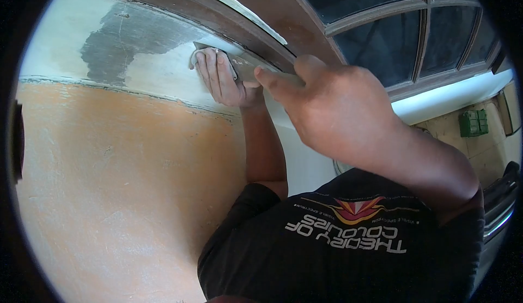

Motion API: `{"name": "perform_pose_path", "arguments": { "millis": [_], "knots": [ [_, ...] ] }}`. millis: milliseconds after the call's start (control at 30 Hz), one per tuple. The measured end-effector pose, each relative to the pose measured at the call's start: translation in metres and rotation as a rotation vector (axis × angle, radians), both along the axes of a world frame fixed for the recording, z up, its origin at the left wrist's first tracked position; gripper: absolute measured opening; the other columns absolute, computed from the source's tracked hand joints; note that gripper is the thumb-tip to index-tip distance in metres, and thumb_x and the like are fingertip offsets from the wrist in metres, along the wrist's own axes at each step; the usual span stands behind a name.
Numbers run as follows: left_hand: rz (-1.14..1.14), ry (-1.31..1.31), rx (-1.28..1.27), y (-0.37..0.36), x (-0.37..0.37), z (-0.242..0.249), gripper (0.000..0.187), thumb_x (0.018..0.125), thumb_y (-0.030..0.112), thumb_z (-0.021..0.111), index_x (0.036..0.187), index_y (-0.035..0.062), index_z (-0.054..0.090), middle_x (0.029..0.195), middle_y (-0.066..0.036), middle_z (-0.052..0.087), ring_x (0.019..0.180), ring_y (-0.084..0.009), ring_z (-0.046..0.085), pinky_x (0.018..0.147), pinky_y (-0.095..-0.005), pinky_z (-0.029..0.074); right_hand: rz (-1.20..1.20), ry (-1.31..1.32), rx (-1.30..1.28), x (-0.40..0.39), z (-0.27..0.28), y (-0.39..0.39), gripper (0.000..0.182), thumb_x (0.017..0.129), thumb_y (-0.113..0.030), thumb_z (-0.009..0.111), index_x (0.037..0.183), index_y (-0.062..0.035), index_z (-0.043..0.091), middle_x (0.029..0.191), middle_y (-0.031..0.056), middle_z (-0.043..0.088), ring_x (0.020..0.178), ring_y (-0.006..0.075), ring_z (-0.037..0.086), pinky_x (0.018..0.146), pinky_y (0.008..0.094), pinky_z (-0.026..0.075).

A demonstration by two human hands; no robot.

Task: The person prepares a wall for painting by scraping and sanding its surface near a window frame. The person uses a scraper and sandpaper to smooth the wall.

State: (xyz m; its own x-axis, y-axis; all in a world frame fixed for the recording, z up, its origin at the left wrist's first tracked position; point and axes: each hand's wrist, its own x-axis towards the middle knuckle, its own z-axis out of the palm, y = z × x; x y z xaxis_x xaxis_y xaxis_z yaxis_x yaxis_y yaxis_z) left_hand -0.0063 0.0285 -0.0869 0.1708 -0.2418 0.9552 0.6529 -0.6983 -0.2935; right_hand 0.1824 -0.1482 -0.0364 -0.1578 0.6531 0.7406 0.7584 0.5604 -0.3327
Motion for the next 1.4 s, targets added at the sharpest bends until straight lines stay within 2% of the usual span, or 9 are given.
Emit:
{"name": "perform_pose_path", "arguments": {
  "millis": [200,300,600,700,1033,1100,1233,1300,1400],
  "knots": [
    [0.018,0.015,0.014,0.001,0.001,0.001,0.073,0.090,0.072,0.039,0.116,0.0098,0.065,0.121,-0.015,0.066,0.123,-0.0410,0.055,0.106,-0.0567,0.036,-0.022,-0.118,0.005,0.005,0.004,0.000,0.039,0.078,-0.006,0.066,0.117,-0.0081,0.068,0.076,0.0098,0.057,0.052,0.0181,0.060,0.044,0.0298,0.048],
    [0.022,0.004,0.000,-0.003,0.003,-0.001,0.073,0.090,0.072,0.040,0.117,0.0091,0.065,0.121,-0.016,0.066,0.122,-0.0414,0.056,0.105,-0.0571,0.036,-0.068,-0.138,0.025,0.001,0.001,-0.002,0.038,0.079,-0.006,0.070,0.116,-0.0104,0.067,0.069,0.0047,0.047,0.048,0.0178,0.052,0.042,0.0317,0.045],
    [-0.019,0.055,0.108,0.002,0.001,0.005,0.076,0.090,0.070,0.045,0.114,0.0010,0.063,0.120,-0.023,0.064,0.118,-0.0433,0.058,0.100,-0.0561,0.042,-0.039,-0.071,0.060,0.004,0.001,-0.005,0.043,0.076,-0.008,0.074,0.118,-0.0098,0.067,0.072,0.0044,0.051,0.049,0.0176,0.054,0.044,0.0315,0.045],
    [-0.031,0.011,-0.014,-0.003,0.003,0.004,0.075,0.086,0.073,0.047,0.118,0.0081,0.065,0.120,-0.017,0.066,0.123,-0.0410,0.055,0.106,-0.0565,0.034,-0.067,-0.094,0.043,0.003,0.005,-0.002,0.044,0.076,-0.009,0.074,0.119,-0.0099,0.067,0.071,0.0043,0.052,0.049,0.0172,0.054,0.044,0.0308,0.046],
    [-0.066,-0.017,-0.002,-0.001,-0.011,0.016,0.077,0.084,0.076,0.048,0.119,0.0099,0.065,0.123,-0.016,0.065,0.125,-0.0391,0.054,0.106,-0.0558,0.034,-0.023,-0.242,-0.035,-0.007,0.037,-0.003,0.042,0.078,-0.010,0.074,0.120,-0.0077,0.067,0.068,0.0044,0.049,0.047,0.0153,0.050,0.042,0.0311,0.040],
    [0.074,-0.027,0.046,-0.005,-0.008,0.016,0.081,0.089,0.074,0.041,0.111,0.0001,0.064,0.112,-0.023,0.067,0.113,-0.0428,0.060,0.097,-0.0552,0.043,-0.046,-0.244,-0.039,-0.010,0.037,-0.002,0.042,0.080,-0.009,0.073,0.121,-0.0068,0.066,0.067,0.0040,0.047,0.046,0.0148,0.047,0.041,0.0302,0.038],
    [0.051,-0.070,0.052,-0.003,-0.010,0.014,0.080,0.090,0.073,0.038,0.111,0.0002,0.064,0.111,-0.023,0.067,0.112,-0.0430,0.060,0.097,-0.0560,0.043,-0.021,-0.273,-0.035,-0.017,0.036,-0.004,0.044,0.080,-0.008,0.073,0.123,-0.0062,0.064,0.067,0.0042,0.046,0.046,0.0146,0.047,0.041,0.0303,0.038],
    [0.013,-0.011,-0.022,-0.004,-0.009,0.011,0.075,0.086,0.076,0.042,0.121,0.0135,0.065,0.122,-0.014,0.066,0.121,-0.0387,0.056,0.105,-0.0558,0.036,-0.045,-0.224,-0.050,-0.014,0.036,-0.005,0.046,0.079,-0.007,0.073,0.124,-0.0059,0.063,0.067,0.0044,0.046,0.047,0.0148,0.047,0.041,0.0309,0.038],
    [-0.015,-0.052,-0.073,-0.007,-0.006,0.013,0.075,0.087,0.076,0.041,0.120,0.0137,0.065,0.123,-0.014,0.065,0.121,-0.0392,0.056,0.104,-0.0565,0.035,-0.046,-0.250,-0.091,-0.016,0.040,-0.010,0.047,0.079,-0.006,0.073,0.125,-0.0057,0.062,0.068,0.0047,0.046,0.048,0.0151,0.048,0.041,0.0314,0.038]
  ]
}}
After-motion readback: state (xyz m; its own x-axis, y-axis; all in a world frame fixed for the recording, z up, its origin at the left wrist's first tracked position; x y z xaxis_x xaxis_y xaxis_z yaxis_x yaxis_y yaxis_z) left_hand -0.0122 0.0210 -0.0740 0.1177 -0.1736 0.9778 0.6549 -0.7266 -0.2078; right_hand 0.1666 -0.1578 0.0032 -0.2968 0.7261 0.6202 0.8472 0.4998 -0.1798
